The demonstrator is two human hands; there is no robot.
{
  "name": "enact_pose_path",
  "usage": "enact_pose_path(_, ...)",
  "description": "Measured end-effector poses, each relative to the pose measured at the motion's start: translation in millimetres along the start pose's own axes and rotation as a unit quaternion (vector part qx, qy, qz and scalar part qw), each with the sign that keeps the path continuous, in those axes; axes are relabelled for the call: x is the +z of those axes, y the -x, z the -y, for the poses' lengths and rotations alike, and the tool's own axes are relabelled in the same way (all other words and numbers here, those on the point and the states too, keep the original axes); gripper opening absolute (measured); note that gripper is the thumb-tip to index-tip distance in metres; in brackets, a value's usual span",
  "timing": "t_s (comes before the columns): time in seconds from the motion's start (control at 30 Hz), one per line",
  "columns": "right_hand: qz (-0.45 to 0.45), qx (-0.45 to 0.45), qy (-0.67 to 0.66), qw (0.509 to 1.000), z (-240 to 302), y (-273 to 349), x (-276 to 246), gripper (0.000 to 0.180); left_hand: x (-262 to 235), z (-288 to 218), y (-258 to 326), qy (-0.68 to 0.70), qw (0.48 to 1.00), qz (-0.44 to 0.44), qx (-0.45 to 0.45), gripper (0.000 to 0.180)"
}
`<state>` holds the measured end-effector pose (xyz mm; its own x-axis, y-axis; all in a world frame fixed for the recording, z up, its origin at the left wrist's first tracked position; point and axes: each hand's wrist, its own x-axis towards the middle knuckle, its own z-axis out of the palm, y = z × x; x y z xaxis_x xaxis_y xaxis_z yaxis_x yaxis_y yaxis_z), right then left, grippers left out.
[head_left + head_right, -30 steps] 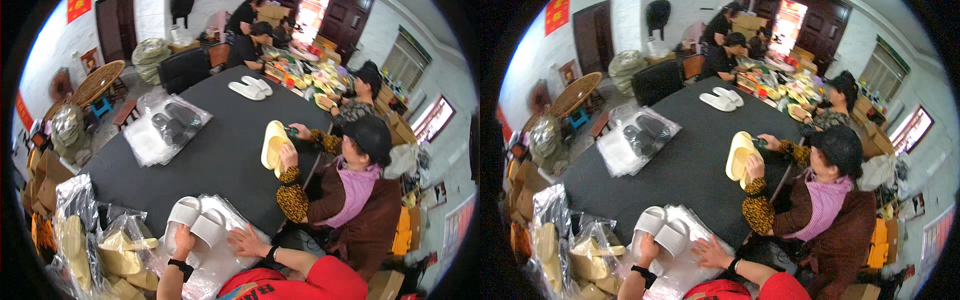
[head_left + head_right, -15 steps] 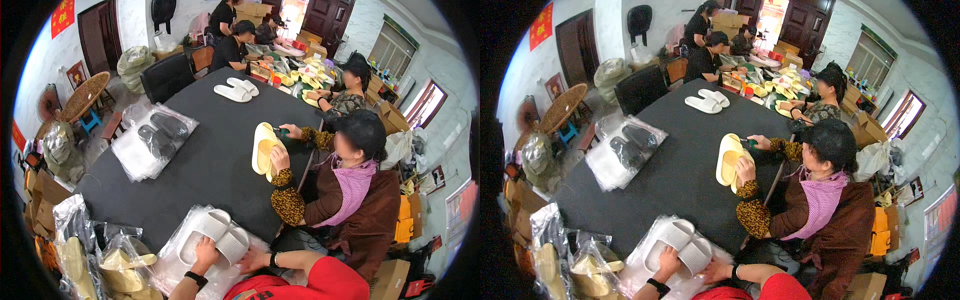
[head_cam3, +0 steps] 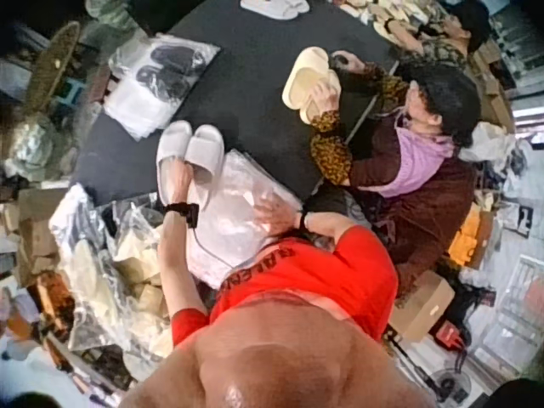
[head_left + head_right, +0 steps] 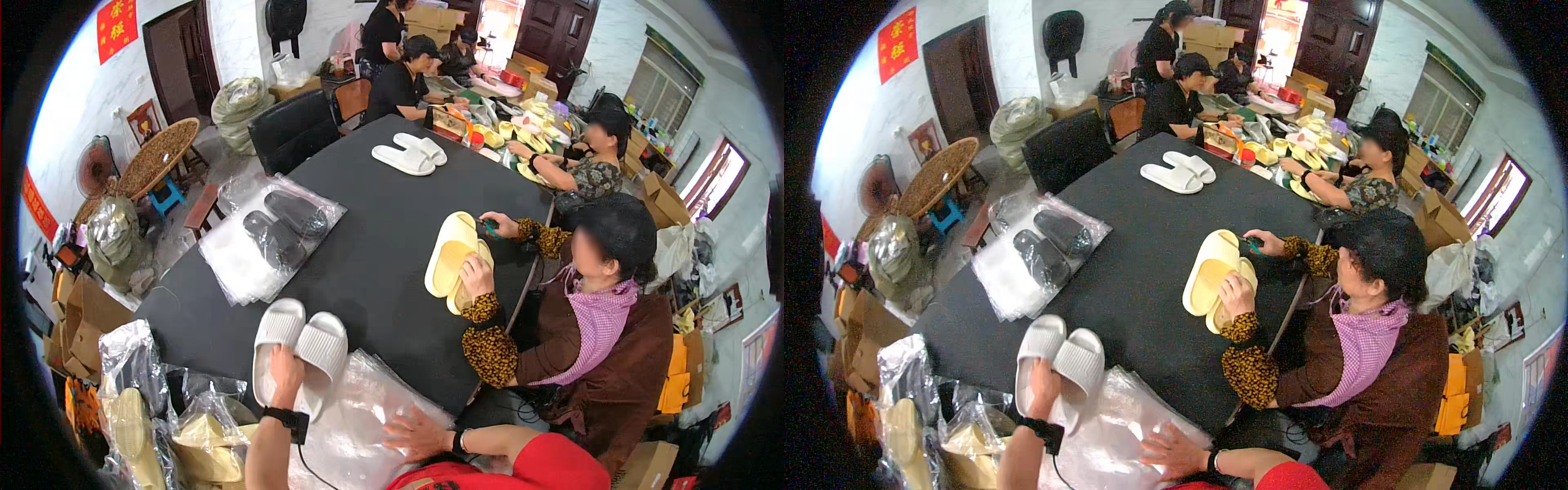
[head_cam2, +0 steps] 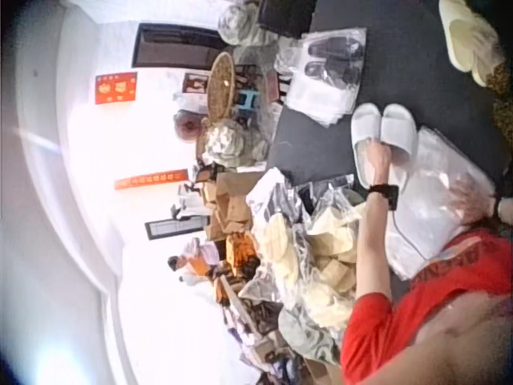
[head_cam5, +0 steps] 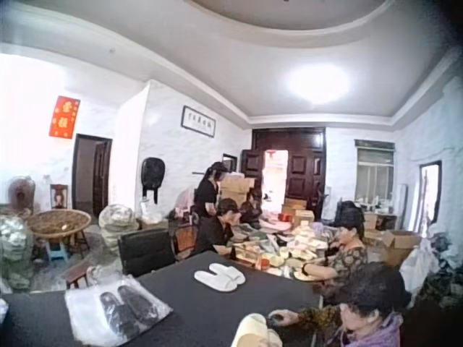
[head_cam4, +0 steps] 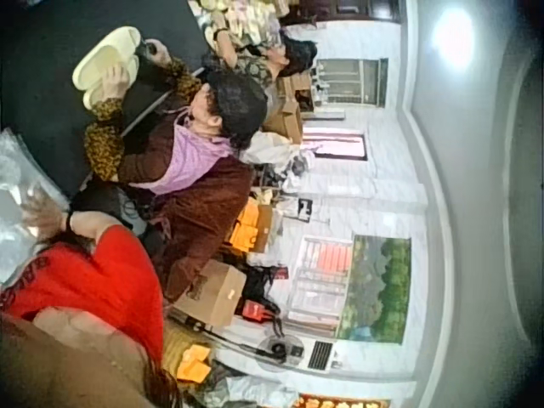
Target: The recorder is packing finished shoes into plastic bags and arranging them on a workspace.
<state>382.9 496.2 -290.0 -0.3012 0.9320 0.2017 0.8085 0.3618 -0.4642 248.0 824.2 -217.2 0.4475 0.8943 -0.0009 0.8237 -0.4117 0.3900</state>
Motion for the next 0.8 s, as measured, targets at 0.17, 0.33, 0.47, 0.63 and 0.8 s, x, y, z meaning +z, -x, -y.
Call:
enact_pose_path(0.17, 0.036, -0.004, 0.029, 0.999, 6, -4, -8, 0.063, -29, -82, -26, 0.016, 0.995, 0.022, 0.098, 0.029)
enact_pose_path(0.33, 0.004, 0.007, 0.010, 1.000, 1, -10, -8, 0.061, -3, -138, -40, 0.112, 0.979, -0.057, 0.158, 0.039)
enact_pose_path(0.47, 0.024, 0.012, 0.027, 0.999, 12, -8, -17, 0.060, 11, -141, -14, 0.110, 0.977, 0.011, 0.184, 0.044)
enact_pose_path(0.63, 0.034, 0.009, 0.018, 0.999, 10, -9, -16, 0.060, 28, -133, 11, 0.185, 0.971, 0.092, 0.122, 0.034)
enact_pose_path(0.8, 0.028, 0.004, 0.029, 0.999, 9, -4, -10, 0.061, 29, -116, 55, 0.124, 0.951, 0.204, 0.195, 0.040)
